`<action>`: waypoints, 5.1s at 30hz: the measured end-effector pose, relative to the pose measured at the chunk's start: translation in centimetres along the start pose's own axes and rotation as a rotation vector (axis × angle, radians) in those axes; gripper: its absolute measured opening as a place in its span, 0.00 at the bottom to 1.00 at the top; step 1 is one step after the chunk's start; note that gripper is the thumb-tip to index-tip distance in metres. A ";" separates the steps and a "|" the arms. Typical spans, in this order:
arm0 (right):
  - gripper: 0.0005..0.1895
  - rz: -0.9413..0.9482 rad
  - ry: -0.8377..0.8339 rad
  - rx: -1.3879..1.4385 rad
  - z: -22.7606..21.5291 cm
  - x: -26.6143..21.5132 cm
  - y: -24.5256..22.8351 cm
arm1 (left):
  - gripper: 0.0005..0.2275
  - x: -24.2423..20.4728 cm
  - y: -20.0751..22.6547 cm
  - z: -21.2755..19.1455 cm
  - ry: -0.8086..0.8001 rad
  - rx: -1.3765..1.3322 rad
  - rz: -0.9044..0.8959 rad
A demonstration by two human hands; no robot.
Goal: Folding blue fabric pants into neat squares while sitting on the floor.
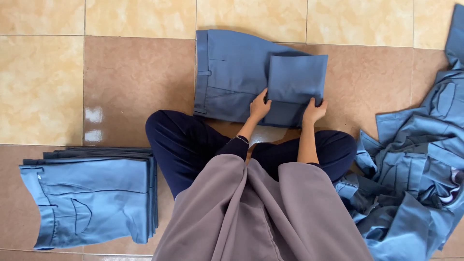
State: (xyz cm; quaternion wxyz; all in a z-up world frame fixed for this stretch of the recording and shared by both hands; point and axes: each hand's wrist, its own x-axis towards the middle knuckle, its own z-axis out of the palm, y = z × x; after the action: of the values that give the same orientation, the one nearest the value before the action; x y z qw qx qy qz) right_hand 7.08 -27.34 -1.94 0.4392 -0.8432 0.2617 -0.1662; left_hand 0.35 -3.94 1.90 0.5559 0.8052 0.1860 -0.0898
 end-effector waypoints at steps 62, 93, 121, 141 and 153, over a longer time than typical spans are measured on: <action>0.28 -0.305 -0.424 -0.192 0.5 -1.9 -2.3 | 0.18 0.5 -10.6 -17.2 0.420 -0.124 -0.007; 0.29 -1.601 -0.349 -0.734 -0.9 -7.6 -27.8 | 0.55 -2.6 7.6 -21.7 -0.168 -1.480 -0.268; 0.33 -0.959 -0.724 -0.594 9.6 -13.2 -10.0 | 0.29 2.0 -6.0 -7.0 0.185 0.709 0.324; 0.40 -0.623 -0.537 -0.641 1.5 -4.8 -6.7 | 0.38 2.9 -12.6 -15.3 0.682 0.881 0.140; 0.36 -0.163 -0.523 -0.453 6.5 -1.5 -1.8 | 0.34 4.0 -8.8 -12.7 0.367 0.269 -0.206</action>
State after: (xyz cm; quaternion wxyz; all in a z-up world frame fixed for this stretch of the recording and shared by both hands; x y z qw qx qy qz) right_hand 9.76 -21.35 -4.15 0.2787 -0.9513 0.1023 0.0831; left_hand -0.28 11.40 -2.42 0.3888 0.8514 0.3513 -0.0222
